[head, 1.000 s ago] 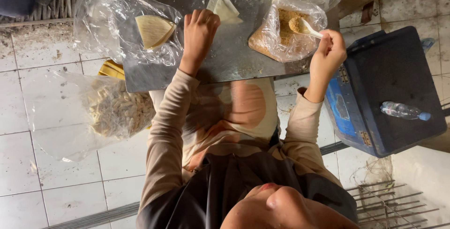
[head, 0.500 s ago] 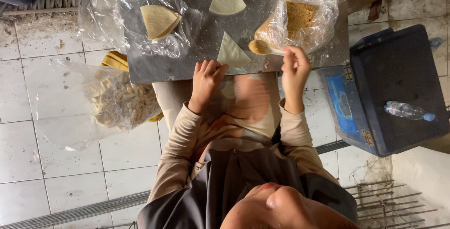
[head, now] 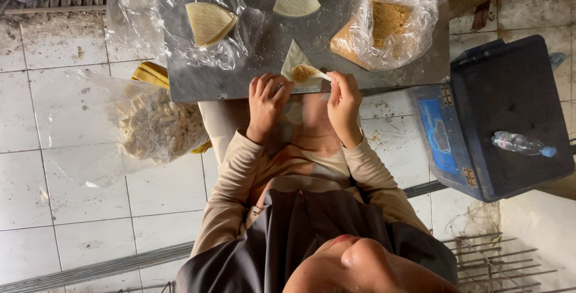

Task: The person sits on the floor and assembles triangular food parcels by folding wrappers, adding a grainy filling with a spoon, and sealing the edges. They repeat this process for multiple units, placing finished parcels on the table.

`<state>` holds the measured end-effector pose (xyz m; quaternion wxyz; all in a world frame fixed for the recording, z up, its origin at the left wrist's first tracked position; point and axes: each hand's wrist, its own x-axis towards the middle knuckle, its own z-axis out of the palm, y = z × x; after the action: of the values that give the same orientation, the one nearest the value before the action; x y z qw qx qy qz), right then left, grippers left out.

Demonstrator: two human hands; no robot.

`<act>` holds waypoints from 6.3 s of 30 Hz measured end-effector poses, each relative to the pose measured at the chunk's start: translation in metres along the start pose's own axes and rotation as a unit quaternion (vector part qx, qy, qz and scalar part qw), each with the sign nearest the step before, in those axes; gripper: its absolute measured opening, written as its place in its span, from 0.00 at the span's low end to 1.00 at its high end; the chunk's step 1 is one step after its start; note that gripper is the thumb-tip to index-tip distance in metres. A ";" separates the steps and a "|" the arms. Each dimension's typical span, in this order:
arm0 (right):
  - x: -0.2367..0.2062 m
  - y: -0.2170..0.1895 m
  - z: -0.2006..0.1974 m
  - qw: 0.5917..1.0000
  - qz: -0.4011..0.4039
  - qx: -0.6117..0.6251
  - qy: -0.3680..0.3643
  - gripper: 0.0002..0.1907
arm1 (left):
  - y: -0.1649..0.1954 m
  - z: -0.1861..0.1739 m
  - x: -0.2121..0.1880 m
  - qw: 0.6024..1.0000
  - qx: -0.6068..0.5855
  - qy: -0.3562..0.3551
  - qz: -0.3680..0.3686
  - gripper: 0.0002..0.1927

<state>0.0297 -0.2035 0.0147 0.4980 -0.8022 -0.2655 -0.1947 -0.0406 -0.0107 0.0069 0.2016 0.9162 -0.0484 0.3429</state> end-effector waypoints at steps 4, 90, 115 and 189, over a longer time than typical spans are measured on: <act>-0.012 0.022 0.005 0.999 0.039 0.002 0.028 0.06 | 0.003 -0.002 0.004 1.000 -0.005 0.008 -0.003 0.10; 0.049 0.015 0.033 0.981 -0.024 -0.047 -0.188 0.05 | -0.019 0.012 0.037 0.990 -0.091 -0.101 -0.036 0.09; 0.043 0.009 0.044 0.971 -0.099 -0.161 -0.146 0.07 | -0.027 0.022 0.040 0.994 -0.094 -0.056 -0.003 0.06; 0.063 0.044 0.082 0.970 -0.064 -0.196 -0.129 0.13 | -0.027 0.056 0.040 0.993 -0.017 -0.051 -0.105 0.21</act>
<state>0.1100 -0.1309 -0.0148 0.2795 -0.8837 -0.3350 -0.1694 0.0297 -0.0065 -0.0142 0.2489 0.9291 0.0318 0.2717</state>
